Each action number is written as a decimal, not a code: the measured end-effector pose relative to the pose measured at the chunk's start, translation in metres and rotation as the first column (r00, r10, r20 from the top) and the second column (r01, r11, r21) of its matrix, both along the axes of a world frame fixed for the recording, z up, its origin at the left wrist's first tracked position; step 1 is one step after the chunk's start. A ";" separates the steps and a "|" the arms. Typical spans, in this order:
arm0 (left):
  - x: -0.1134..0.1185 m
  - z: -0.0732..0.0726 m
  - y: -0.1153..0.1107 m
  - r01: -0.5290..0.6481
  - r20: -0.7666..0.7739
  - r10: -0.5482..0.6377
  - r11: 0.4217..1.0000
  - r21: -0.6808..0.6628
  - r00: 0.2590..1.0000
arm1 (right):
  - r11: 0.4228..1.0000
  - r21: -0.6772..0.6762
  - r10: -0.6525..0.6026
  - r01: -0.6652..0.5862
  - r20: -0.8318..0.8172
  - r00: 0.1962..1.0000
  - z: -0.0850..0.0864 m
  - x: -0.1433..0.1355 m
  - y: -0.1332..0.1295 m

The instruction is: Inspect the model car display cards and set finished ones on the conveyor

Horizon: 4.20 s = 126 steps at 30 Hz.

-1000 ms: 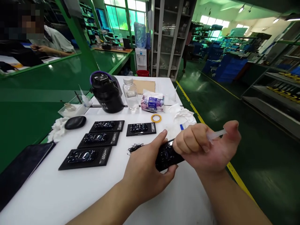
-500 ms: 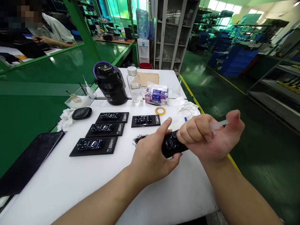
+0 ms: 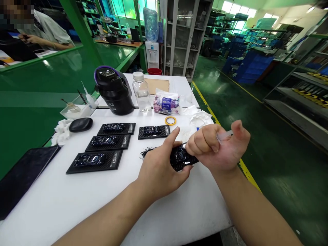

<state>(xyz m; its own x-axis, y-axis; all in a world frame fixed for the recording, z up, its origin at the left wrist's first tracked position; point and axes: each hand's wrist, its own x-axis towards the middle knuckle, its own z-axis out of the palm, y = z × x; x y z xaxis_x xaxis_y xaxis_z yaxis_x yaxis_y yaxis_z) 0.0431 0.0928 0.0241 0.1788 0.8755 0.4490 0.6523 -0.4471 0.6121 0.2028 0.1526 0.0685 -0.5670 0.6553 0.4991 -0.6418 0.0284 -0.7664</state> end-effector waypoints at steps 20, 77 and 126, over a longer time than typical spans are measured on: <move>0.000 0.001 0.002 0.010 -0.018 -0.010 1.000 -0.010 1.000 | 0.999 0.027 0.025 -0.025 0.011 1.000 -0.003 0.003 0.002; -0.115 0.033 0.051 -0.040 -0.576 -0.151 0.951 -0.306 0.804 | 0.520 0.713 -0.852 0.470 0.397 0.340 -0.035 -0.009 0.011; -0.083 0.010 0.012 0.132 -0.359 -0.127 0.991 -0.011 0.925 | 0.787 0.595 -0.585 0.166 0.632 0.508 -0.048 -0.046 -0.017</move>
